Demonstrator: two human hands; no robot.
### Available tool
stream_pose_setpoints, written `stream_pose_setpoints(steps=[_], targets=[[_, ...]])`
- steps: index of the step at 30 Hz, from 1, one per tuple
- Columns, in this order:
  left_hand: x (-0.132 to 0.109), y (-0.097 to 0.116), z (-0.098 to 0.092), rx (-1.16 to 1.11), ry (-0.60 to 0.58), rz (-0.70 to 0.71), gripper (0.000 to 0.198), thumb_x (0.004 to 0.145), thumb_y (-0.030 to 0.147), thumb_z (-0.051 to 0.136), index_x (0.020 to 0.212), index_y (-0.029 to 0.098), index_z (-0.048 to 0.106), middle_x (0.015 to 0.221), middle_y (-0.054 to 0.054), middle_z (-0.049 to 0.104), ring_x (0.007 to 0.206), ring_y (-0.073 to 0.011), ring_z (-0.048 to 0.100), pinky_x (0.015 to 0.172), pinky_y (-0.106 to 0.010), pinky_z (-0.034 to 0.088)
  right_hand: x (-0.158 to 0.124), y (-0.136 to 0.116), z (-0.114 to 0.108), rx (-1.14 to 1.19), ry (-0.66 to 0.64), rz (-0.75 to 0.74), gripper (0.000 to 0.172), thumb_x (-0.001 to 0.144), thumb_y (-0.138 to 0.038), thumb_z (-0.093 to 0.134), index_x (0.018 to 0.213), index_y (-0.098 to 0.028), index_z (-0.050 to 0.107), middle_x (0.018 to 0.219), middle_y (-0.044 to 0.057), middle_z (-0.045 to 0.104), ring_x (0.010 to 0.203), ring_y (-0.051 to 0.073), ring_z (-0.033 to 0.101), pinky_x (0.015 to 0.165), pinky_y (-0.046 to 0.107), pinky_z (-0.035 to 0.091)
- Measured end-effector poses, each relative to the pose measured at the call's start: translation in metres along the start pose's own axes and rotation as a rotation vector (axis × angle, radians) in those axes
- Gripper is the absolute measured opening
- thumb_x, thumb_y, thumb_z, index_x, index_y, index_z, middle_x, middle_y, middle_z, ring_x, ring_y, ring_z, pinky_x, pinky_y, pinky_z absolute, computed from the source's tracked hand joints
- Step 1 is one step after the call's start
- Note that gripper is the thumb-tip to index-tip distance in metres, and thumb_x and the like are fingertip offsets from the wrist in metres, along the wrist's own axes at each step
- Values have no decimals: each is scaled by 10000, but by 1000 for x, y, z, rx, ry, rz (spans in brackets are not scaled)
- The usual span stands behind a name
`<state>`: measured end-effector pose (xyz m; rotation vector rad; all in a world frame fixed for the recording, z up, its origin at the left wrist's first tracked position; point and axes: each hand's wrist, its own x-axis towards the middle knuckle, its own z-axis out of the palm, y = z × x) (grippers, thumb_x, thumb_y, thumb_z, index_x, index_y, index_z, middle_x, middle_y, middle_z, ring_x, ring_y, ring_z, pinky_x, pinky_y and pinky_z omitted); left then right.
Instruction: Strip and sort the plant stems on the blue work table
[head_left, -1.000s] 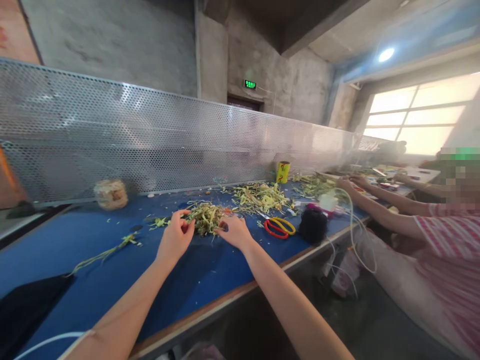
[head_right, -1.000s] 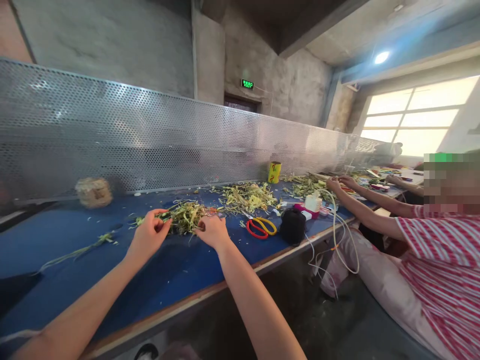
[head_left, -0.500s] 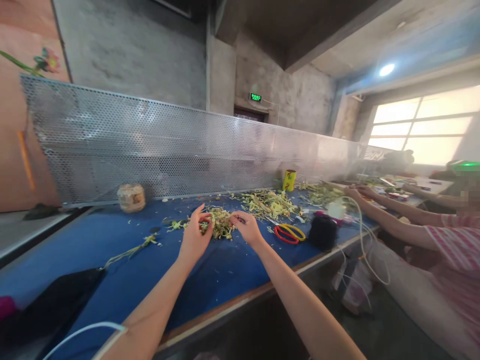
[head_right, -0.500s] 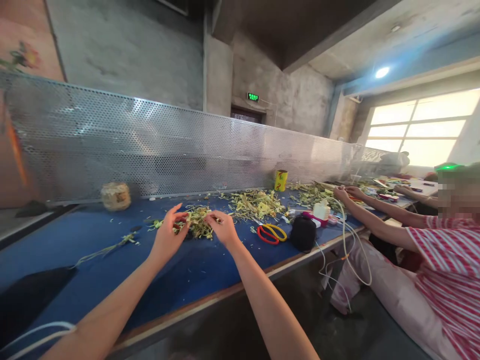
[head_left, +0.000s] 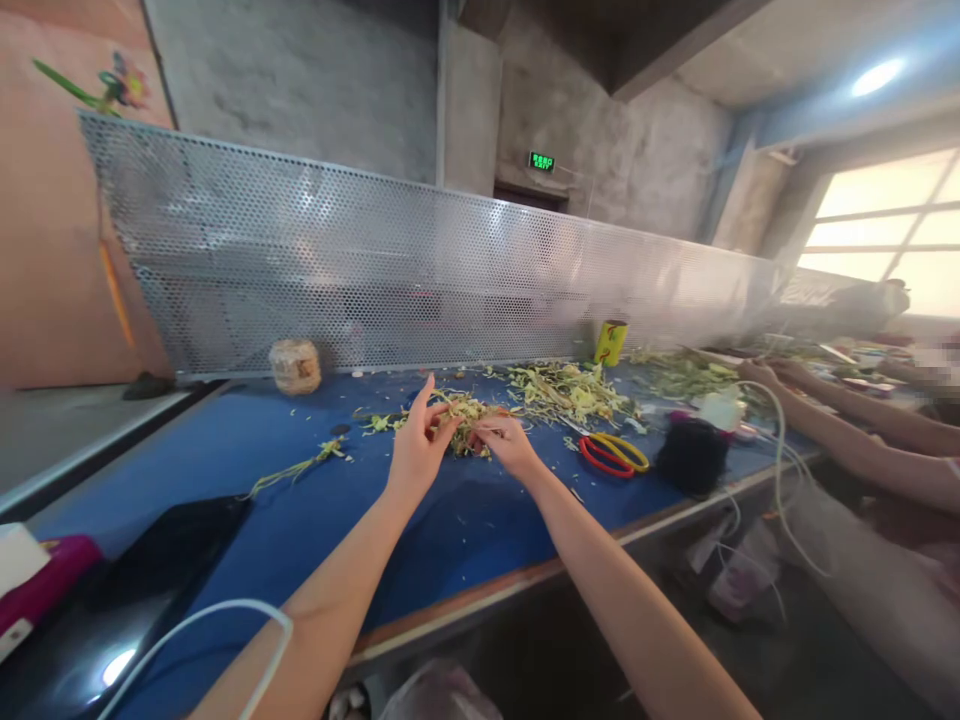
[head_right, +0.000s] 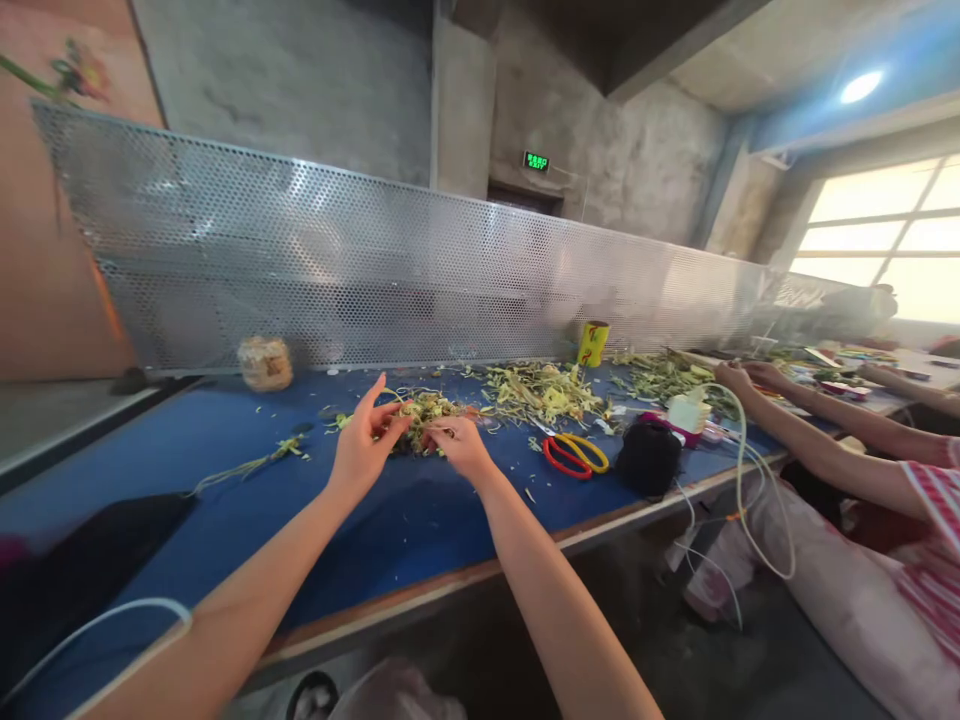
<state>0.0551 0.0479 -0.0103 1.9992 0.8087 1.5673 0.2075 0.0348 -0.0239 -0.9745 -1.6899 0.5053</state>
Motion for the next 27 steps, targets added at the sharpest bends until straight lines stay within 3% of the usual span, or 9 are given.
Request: stream_pose_setpoints(steps=[5,7,10,12,15,19,27], targets=[[-1,2,-1,-110,18,-30,654,712,318,568,1285,201,275,800,-44,653,546,-104,515,544,-241,426,-1,0,-1,8,-71,-14,246,728,-312,516,564,-165,626,495,-6,564,518,118,516,564,224,390],[-1,3,-2,-108,37,-27,654,691,323,591,1265,193,305,750,-29,645,565,-108,525,561,-238,422,0,1,-5,35,-24,-25,209,722,-304,513,626,-170,643,596,9,617,622,142,560,635,238,412],[-2,5,-2,-89,44,-22,662,671,324,612,1247,183,318,691,-9,630,564,-110,527,572,-236,419,1,0,-12,87,137,-50,299,790,-315,390,732,-177,649,778,38,650,816,165,564,768,266,400],[-3,6,-2,-84,25,-38,696,660,327,619,1258,184,292,666,2,621,535,-106,517,547,-228,413,0,-1,-14,112,189,-52,329,810,-322,355,764,-178,647,812,44,647,848,165,556,797,276,392],[-4,7,-1,-78,-18,-58,748,664,331,611,1292,193,229,662,10,612,533,-106,522,546,-229,417,-3,-2,-9,73,70,-20,220,751,-326,491,835,-182,634,824,30,635,807,162,558,757,271,413],[-5,7,-1,-26,-52,-39,745,699,306,569,1322,209,173,647,24,593,523,-104,512,548,-233,417,-6,-1,2,-11,-101,-67,211,717,-313,553,861,-175,622,819,29,623,776,160,555,727,273,426],[-7,11,-1,13,-119,37,739,739,277,521,1342,214,100,694,14,625,594,-111,546,588,-229,430,-4,-4,4,-50,-31,-67,157,707,-310,555,745,-171,617,699,23,623,691,160,566,658,267,437]])
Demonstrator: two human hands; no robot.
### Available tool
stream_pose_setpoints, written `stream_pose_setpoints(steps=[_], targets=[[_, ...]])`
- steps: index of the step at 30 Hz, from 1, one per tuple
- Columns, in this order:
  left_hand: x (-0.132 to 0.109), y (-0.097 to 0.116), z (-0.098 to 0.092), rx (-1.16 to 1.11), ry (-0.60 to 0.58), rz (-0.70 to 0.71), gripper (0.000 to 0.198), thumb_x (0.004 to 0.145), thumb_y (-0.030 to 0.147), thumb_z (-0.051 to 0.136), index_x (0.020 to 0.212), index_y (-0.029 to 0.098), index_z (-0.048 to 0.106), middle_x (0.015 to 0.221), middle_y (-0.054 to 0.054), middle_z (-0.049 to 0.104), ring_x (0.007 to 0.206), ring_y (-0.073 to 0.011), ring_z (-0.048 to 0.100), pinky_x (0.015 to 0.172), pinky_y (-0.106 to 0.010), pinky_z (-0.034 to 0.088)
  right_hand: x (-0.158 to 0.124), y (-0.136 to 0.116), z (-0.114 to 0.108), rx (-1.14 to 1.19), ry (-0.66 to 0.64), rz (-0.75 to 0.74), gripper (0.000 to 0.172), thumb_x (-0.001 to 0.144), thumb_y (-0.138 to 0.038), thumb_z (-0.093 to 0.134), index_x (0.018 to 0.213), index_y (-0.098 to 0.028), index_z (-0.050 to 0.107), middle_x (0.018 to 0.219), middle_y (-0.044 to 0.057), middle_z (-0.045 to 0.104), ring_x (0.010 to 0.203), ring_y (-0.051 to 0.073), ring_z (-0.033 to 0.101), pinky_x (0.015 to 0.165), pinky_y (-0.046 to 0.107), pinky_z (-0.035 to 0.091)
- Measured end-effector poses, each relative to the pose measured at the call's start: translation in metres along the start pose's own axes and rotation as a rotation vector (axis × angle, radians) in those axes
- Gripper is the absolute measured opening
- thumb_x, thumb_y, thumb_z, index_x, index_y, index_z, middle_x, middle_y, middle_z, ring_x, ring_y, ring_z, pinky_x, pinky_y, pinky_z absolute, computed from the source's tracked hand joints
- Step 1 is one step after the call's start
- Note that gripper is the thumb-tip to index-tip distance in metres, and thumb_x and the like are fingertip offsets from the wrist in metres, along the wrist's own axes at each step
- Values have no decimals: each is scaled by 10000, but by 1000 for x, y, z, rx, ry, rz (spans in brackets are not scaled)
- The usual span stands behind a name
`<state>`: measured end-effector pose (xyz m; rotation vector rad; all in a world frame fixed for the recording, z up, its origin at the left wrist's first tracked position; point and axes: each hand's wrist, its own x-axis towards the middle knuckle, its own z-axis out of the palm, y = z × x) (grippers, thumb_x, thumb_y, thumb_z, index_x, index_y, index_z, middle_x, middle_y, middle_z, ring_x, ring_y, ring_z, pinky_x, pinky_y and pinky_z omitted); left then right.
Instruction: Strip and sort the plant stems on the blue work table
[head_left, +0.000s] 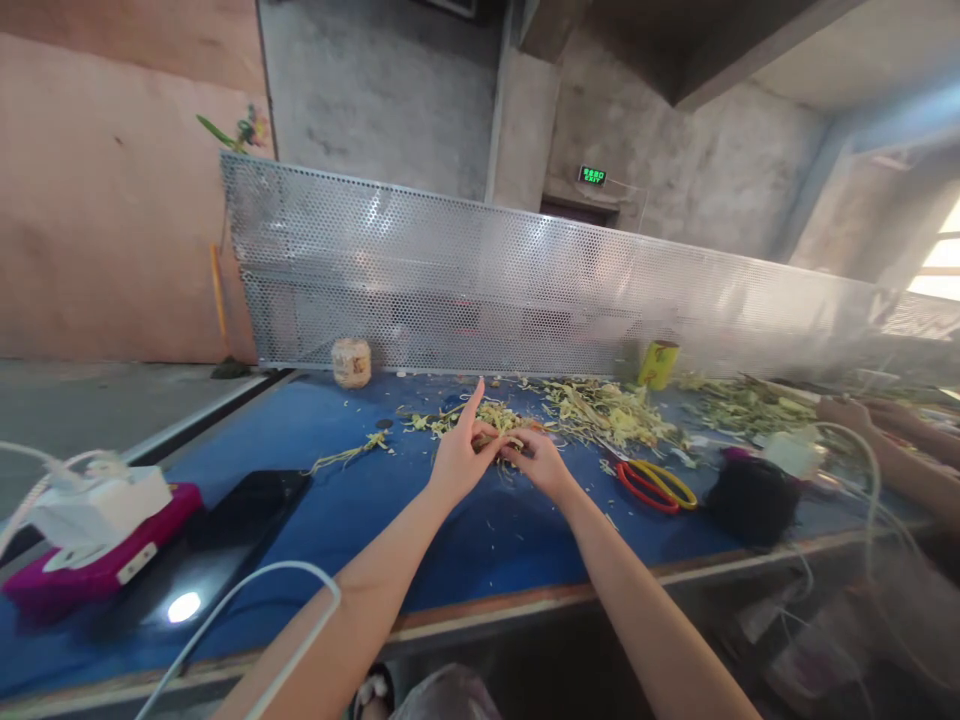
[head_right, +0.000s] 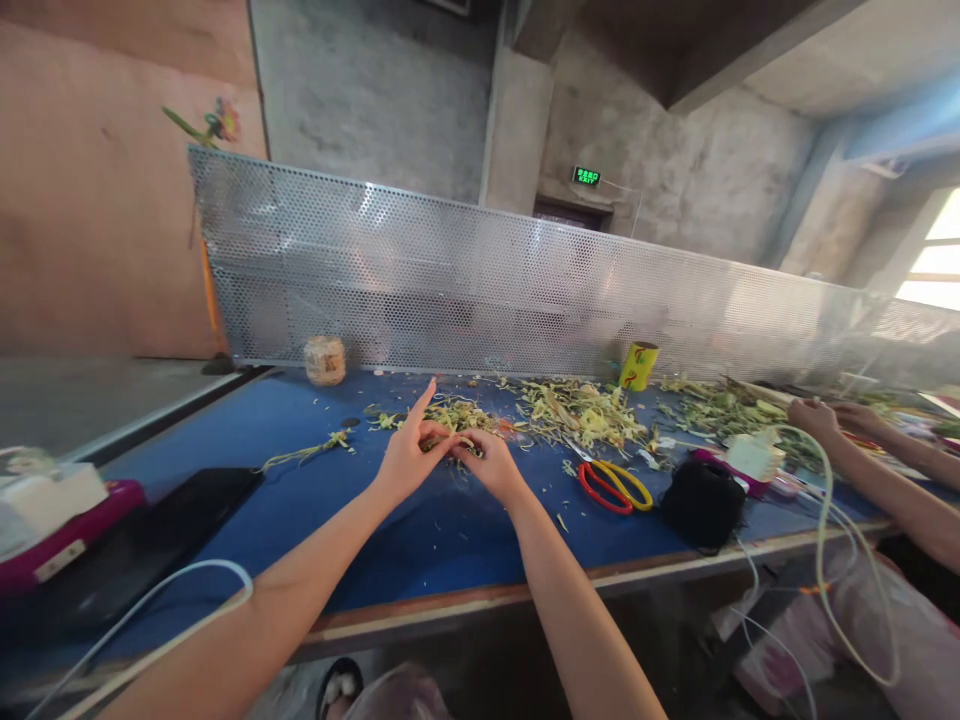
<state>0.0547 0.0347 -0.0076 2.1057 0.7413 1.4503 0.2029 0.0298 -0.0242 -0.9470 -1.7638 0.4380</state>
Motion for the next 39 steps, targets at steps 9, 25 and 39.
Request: stream_pose_setpoints(steps=[9,25,39], targets=[[7,-3,5,-183,75,-101,880,696,288,577,1345,203,-11,822,-48,657,569,-123,572,567,-262,464,2,0,1,160,28,84,193,687,-350,559,630,-168,591,582,-1,588,562,130,537,584,249,432],[40,33,28,181,-41,-76,665,692,192,555,1288,203,260,814,-27,660,693,-162,598,676,-280,433,-3,4,-5,10,327,60,227,752,-314,431,795,-149,581,675,24,581,620,133,504,594,247,413],[-6,-7,-27,-174,47,-215,672,700,337,550,1269,129,259,748,-49,647,674,-175,605,643,-324,470,-1,-19,23,-261,-57,-107,183,790,-262,442,700,-197,588,597,16,563,588,132,501,564,226,384]])
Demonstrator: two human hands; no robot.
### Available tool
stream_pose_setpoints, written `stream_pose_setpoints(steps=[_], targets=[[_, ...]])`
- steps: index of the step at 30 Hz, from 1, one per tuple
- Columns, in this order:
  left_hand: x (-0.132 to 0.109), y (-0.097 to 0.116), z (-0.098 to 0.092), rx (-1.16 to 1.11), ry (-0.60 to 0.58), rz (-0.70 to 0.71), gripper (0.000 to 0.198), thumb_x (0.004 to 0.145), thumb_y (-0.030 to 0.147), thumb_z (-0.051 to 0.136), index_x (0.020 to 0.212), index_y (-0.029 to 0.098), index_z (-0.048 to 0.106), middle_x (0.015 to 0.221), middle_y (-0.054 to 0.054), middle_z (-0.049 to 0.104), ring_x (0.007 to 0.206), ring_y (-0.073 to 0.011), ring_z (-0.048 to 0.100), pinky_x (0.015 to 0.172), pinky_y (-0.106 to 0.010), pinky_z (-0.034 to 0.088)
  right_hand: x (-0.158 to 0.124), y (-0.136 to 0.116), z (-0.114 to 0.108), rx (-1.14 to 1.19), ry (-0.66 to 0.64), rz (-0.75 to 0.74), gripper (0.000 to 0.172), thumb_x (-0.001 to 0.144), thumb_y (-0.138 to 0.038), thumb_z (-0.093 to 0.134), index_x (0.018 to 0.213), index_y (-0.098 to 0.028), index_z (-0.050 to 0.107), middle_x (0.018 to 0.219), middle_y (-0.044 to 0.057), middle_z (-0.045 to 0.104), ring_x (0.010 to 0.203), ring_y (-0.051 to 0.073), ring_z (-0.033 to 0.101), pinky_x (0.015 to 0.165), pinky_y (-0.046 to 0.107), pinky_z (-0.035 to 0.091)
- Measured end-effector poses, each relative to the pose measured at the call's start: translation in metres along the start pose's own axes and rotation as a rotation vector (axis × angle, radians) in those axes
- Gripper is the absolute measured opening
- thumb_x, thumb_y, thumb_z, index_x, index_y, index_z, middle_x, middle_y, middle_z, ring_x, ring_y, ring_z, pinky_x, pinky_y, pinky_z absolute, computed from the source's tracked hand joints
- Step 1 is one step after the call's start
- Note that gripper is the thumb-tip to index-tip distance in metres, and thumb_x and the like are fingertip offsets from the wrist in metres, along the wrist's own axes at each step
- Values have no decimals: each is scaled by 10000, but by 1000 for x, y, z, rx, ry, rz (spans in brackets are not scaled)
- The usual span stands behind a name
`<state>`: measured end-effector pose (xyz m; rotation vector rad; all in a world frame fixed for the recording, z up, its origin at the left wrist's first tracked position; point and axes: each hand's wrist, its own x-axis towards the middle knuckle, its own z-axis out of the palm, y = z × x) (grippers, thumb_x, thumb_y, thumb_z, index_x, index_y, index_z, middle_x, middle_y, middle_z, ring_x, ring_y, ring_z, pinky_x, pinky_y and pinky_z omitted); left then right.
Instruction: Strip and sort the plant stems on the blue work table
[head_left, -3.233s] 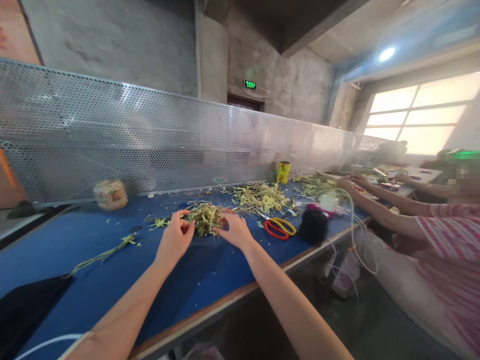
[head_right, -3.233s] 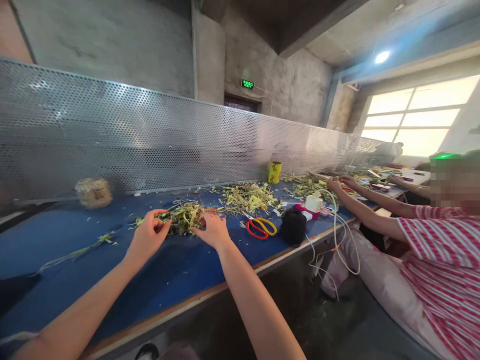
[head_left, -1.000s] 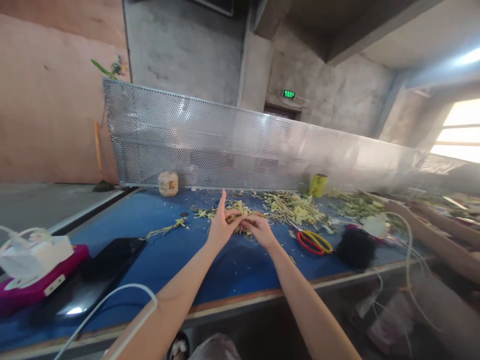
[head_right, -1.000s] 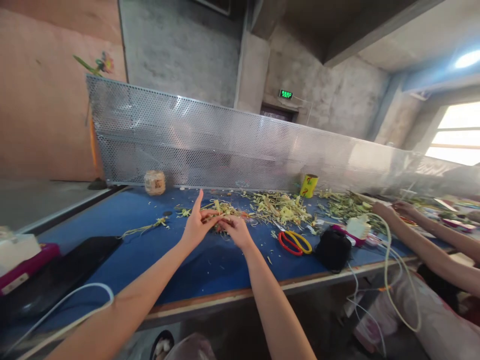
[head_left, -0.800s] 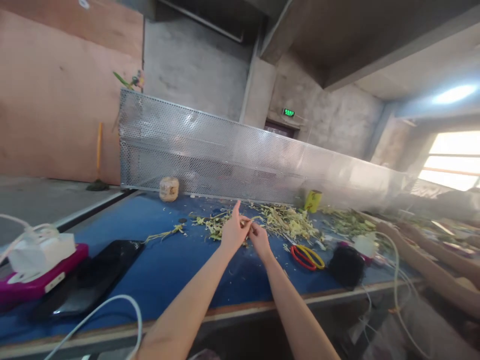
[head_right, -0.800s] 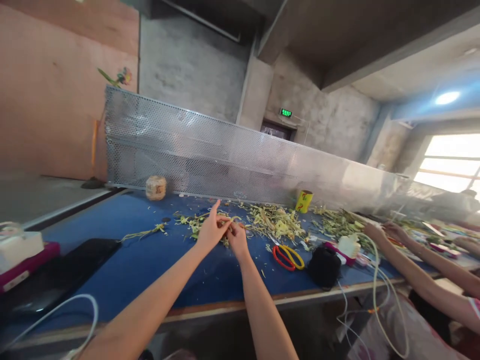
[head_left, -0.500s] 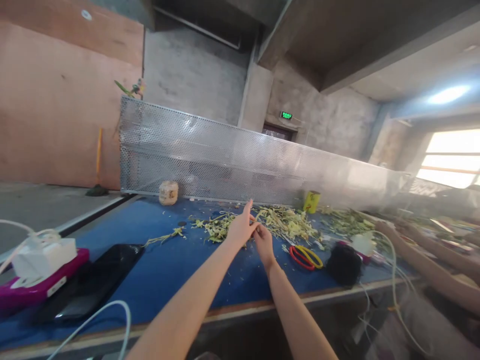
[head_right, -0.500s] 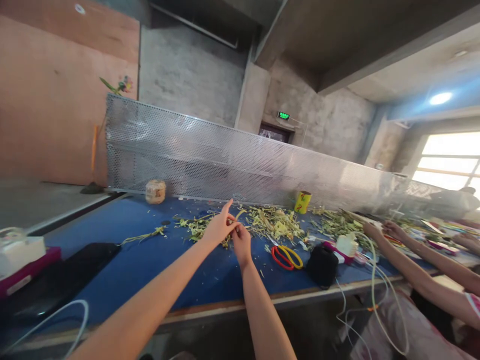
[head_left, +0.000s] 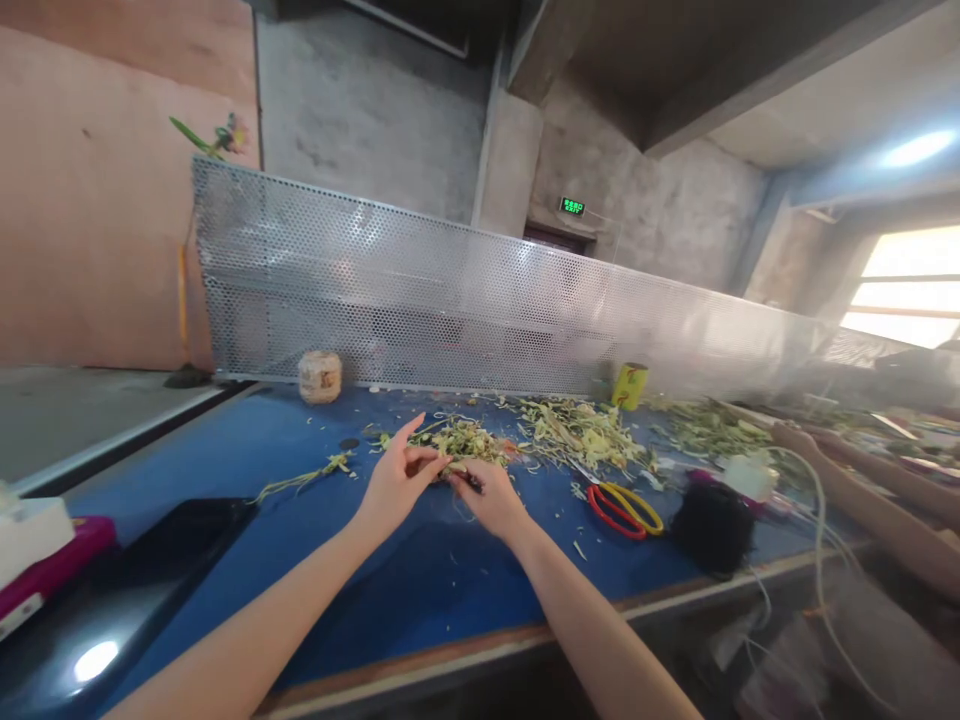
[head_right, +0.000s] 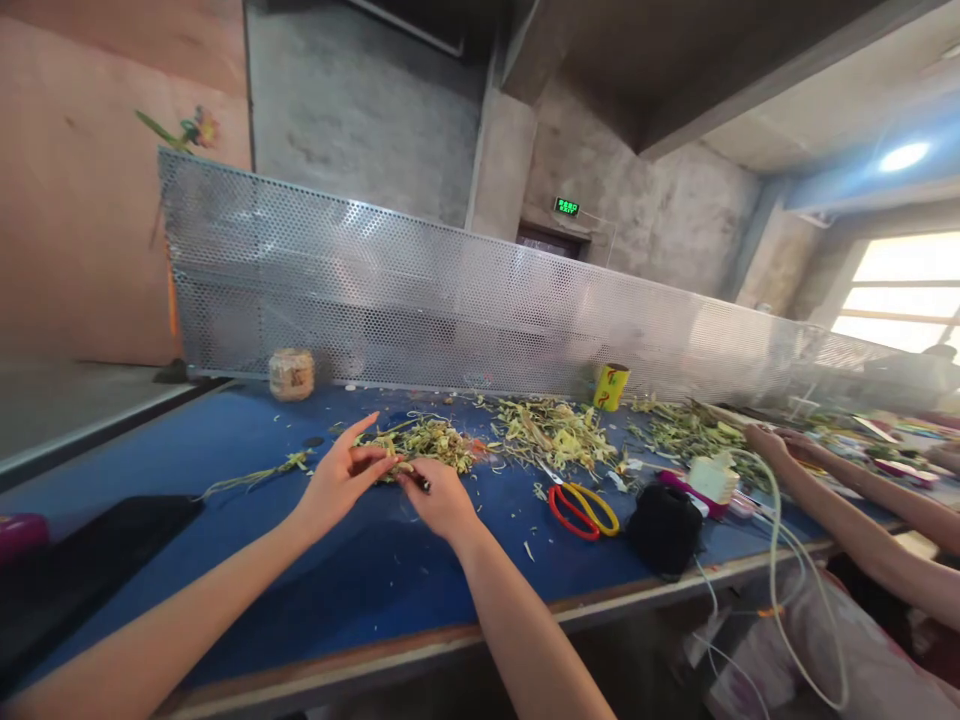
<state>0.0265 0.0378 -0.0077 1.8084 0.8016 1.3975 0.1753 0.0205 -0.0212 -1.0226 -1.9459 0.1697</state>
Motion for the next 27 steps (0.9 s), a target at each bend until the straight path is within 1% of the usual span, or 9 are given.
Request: stream_pose_setpoints(steps=[3,5,8,10,12,13,18,22,27], targets=[[0,0,-1,-2,-19,5,658,700,325,554,1263,139,269,721,-32,640,664,-162,597,647,-311,466,-3,-3,-1,-31,-34,-4,189,798,-267,435,723,-199,594,643,21,580,616,135,514,585,232,394],[0,-1,-3,53,-8,8,657,697,332,557,1260,150,270,701,-15,632,631,-148,582,628,-295,459,-3,-4,-7,-27,13,-25,190,805,-262,426,767,-197,600,704,31,598,671,139,534,635,240,409],[0,-5,-5,161,16,20,652,700,349,552,1257,168,263,686,3,622,578,-129,550,584,-268,441,3,7,-29,-21,288,10,215,820,-224,384,832,-186,595,793,54,612,756,148,555,701,255,419],[-2,-7,-3,203,-13,38,626,714,352,532,1251,176,265,677,14,614,557,-119,531,566,-254,430,11,26,-49,-153,440,123,228,815,-206,372,879,-171,588,824,69,617,748,153,558,675,258,425],[-3,-10,-1,225,-73,66,594,729,345,510,1247,181,269,664,24,601,552,-113,517,564,-245,425,20,52,-67,-435,303,291,240,787,-153,393,920,-165,592,883,70,629,771,155,561,693,258,416],[-4,-11,1,231,-102,79,583,735,339,501,1247,183,269,663,25,598,554,-111,511,565,-243,423,24,66,-73,-597,149,378,264,774,-125,395,929,-189,598,906,52,635,798,154,563,706,259,407],[-6,-9,2,242,-129,63,565,746,327,489,1245,185,264,691,16,611,554,-105,495,551,-233,410,27,116,-74,-760,-81,453,299,675,-55,498,854,-242,649,869,51,660,887,218,538,755,340,328],[-5,-4,0,244,-129,26,570,754,340,482,1252,194,247,698,22,596,569,-105,486,559,-238,405,18,129,-67,-844,-239,424,279,730,-113,475,906,-260,635,877,61,652,932,226,499,791,374,251],[-4,-4,0,235,-119,6,574,749,337,490,1250,185,254,699,19,586,581,-103,488,569,-237,406,17,133,-69,-914,-318,410,398,767,-100,393,1084,-293,537,1051,41,601,1011,212,441,792,359,224]])
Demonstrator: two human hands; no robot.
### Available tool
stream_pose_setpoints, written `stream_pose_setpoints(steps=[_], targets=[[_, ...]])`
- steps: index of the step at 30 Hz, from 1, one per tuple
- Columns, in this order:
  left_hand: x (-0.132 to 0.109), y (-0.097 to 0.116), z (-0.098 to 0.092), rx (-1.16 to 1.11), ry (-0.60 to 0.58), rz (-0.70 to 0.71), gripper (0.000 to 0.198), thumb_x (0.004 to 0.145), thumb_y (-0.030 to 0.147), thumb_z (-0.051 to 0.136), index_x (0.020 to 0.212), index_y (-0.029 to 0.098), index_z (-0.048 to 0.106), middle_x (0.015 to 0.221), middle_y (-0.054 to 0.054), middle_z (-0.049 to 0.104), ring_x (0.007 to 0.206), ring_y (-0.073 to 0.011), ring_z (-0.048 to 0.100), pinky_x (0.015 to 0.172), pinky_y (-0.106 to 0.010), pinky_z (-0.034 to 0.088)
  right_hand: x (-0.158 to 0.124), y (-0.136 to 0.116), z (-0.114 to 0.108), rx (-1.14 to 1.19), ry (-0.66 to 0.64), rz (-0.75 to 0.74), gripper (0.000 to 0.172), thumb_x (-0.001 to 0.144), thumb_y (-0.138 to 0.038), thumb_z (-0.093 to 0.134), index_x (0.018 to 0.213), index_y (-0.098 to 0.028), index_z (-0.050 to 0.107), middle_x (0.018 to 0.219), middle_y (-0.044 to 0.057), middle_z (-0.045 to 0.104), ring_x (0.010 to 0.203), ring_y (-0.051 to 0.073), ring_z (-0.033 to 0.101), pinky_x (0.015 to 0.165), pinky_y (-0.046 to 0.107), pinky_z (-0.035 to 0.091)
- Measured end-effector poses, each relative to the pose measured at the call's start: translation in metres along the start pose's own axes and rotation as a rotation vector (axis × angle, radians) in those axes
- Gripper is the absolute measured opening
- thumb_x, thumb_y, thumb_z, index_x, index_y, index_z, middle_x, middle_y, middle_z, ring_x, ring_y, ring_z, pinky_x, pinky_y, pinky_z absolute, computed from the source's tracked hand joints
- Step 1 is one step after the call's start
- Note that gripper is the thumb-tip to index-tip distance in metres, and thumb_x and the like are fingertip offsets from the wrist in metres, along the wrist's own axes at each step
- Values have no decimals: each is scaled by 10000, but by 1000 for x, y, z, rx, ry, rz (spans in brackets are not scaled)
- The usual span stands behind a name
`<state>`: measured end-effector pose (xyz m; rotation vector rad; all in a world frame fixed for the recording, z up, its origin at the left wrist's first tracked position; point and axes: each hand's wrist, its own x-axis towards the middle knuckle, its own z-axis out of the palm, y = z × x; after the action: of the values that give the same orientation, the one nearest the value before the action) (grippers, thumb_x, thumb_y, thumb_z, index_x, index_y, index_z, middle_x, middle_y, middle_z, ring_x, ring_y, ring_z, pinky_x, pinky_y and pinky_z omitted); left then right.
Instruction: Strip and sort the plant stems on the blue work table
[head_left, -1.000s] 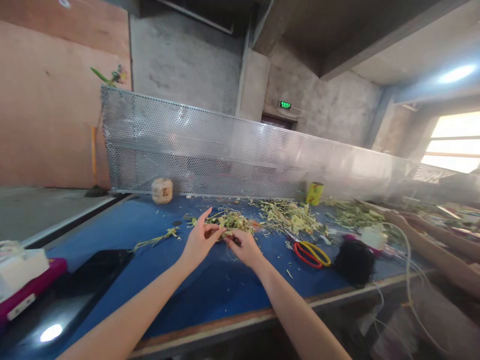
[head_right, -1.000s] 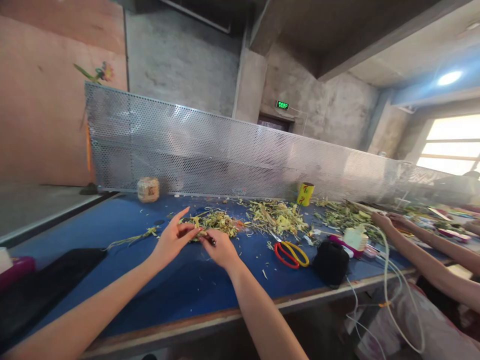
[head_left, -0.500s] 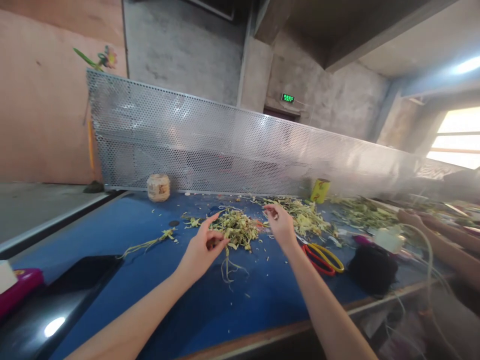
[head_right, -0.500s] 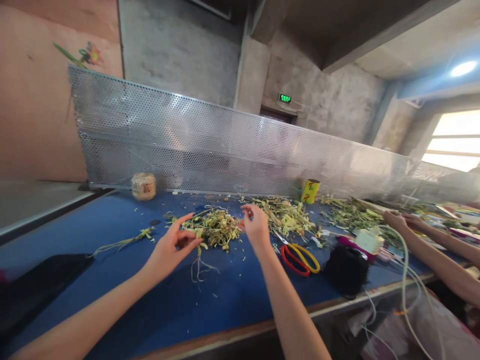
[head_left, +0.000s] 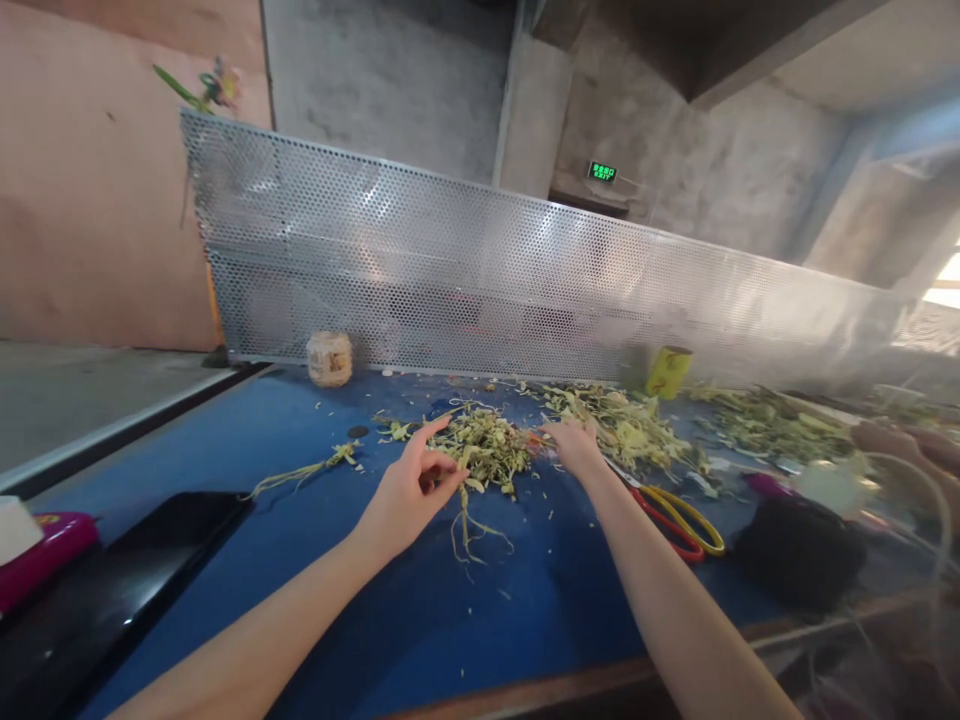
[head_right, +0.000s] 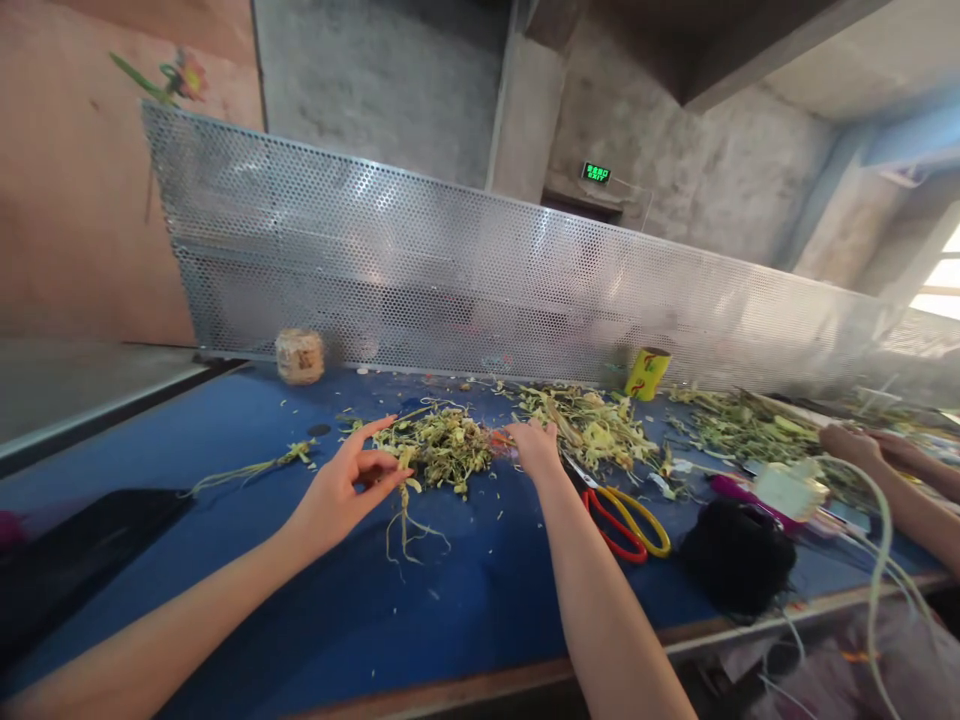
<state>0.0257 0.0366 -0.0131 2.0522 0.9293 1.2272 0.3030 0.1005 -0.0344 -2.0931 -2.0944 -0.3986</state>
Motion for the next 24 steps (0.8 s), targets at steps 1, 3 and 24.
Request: stream_pose_setpoints(steps=[1,3,24], targets=[[0,0,0,4,3,-1,575,749,335,491,1251,186,254,697,20,586,577,-101,484,566,-234,404,1,0,0,-12,-6,-1,408,770,-101,388,1100,-299,524,1050,38,602,1007,211,441,793,361,223],[0,-1,0,16,9,0,575,748,332,495,1251,190,255,694,23,586,563,-95,470,555,-226,396,2,0,-1,-34,-10,3,391,775,-111,387,1086,-299,533,1025,40,612,994,214,445,791,365,222],[0,-5,-2,35,39,46,568,748,329,496,1250,198,264,707,4,598,580,-109,510,557,-246,429,1,-4,-7,-107,100,8,219,754,-85,451,721,-198,636,744,54,654,817,199,521,751,346,260]])
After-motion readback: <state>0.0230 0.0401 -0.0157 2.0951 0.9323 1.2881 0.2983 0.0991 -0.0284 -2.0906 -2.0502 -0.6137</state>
